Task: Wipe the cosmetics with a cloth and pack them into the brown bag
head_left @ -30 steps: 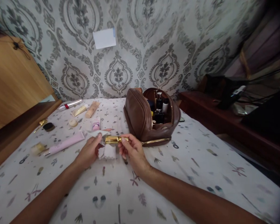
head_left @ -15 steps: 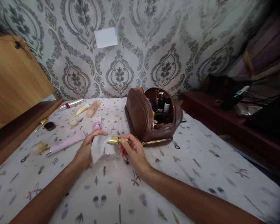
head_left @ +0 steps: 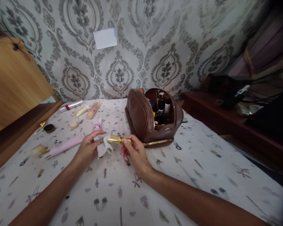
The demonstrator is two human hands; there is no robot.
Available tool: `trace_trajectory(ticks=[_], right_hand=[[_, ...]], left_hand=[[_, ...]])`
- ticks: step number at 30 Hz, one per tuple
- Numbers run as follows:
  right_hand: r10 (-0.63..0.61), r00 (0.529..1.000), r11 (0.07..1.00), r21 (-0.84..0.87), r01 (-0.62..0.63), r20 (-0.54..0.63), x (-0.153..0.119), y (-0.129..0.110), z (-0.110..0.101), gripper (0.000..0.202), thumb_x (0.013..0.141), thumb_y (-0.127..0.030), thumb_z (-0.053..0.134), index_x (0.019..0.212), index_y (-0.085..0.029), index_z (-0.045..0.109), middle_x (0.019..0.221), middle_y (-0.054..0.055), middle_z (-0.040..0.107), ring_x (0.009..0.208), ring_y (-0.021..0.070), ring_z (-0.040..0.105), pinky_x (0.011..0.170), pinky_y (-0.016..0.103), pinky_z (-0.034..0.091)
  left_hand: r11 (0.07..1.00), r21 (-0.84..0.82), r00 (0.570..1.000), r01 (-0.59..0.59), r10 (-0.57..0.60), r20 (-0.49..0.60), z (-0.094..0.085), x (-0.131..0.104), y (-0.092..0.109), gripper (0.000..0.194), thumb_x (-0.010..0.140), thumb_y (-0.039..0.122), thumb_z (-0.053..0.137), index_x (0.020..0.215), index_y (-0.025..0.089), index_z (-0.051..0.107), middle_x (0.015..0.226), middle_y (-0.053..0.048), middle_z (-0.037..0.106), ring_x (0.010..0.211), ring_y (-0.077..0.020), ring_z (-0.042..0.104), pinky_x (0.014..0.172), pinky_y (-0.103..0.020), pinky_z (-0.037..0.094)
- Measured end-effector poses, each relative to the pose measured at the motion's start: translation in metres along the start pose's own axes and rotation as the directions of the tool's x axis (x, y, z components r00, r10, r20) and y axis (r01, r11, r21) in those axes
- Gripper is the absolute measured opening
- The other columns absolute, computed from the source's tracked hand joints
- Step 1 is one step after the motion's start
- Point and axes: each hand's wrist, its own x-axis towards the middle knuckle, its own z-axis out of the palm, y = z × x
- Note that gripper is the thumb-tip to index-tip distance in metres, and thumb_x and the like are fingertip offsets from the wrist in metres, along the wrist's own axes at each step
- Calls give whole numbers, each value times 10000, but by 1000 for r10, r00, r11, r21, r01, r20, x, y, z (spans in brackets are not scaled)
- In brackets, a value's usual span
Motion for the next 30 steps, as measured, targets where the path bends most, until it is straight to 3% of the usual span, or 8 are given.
trace_trajectory(ticks=[2, 4, 7, 9, 11, 18, 24, 30], right_hand=[[-2, 1000, 1000, 5, 2, 8, 0, 0, 0, 376, 774, -528, 705, 867, -191, 564, 650, -37, 613, 451, 81, 526, 369, 172, 348], [0, 1000, 1000, 5, 0, 13, 0, 0, 1, 381, 769, -531, 710, 858, -192, 561, 649, -37, 614, 447, 80, 526, 367, 171, 346], [-1, 999, 1000, -6, 1, 41, 0, 1, 0, 377, 778, -533, 703, 827, -194, 545, 586, -51, 596, 419, 73, 498, 363, 166, 336], [7, 997, 1000, -24, -5, 80, 0, 2, 0, 369, 803, -533, 679, 816, -195, 531, 506, -65, 568, 378, 65, 447, 358, 162, 322], [27, 993, 999, -37, -23, 112, 0, 3, -1, 375, 813, -545, 662, 823, -197, 523, 460, -72, 551, 356, 63, 416, 353, 160, 316], [40, 990, 999, -19, -37, 134, -2, -2, 1, 438, 761, -573, 716, 943, -199, 580, 591, -58, 574, 459, 84, 520, 370, 159, 352], [-10, 990, 999, 45, 4, 143, -2, -3, 3, 405, 747, -542, 747, 869, -199, 571, 522, -80, 526, 400, 59, 417, 353, 163, 322], [3, 983, 999, 33, -9, 183, -3, -3, 2, 418, 721, -503, 778, 931, -187, 604, 518, -63, 566, 423, 82, 485, 365, 171, 342]], left_hand=[[982, 160, 994, -102, 107, -23, -2, -1, -2, 456, 763, 415, 715, 1155, 199, 626, 488, 81, 496, 417, -98, 430, 438, -209, 341], [927, 322, 980, -193, 200, 12, -1, -4, -2, 434, 866, 457, 594, 1229, 220, 603, 523, 69, 502, 447, -112, 434, 460, -226, 348], [792, 498, 936, -353, 299, 188, 6, -13, -3, 424, 938, 455, 475, 1268, 219, 597, 907, -33, 671, 762, -181, 602, 699, -285, 469], [690, 556, 886, -464, 345, 311, 11, -17, -5, 416, 953, 414, 452, 1285, 201, 583, 1129, -81, 638, 1012, -226, 590, 901, -330, 444], [644, 575, 862, -506, 359, 357, 13, -18, -8, 406, 964, 387, 434, 1292, 184, 560, 1177, -99, 610, 1113, -238, 548, 984, -352, 397], [804, 496, 940, -328, 227, 255, 14, -18, -5, 432, 967, 486, 402, 1225, 168, 543, 909, -24, 648, 784, -179, 577, 737, -291, 447], [817, 474, 942, -329, 245, 230, 15, -18, -7, 448, 973, 514, 377, 1184, 166, 563, 775, 11, 626, 735, -169, 554, 699, -269, 428], [896, 329, 944, -299, 228, 238, 15, -15, -8, 437, 962, 524, 389, 1037, 143, 588, 753, -5, 630, 678, -155, 535, 677, -264, 439]])
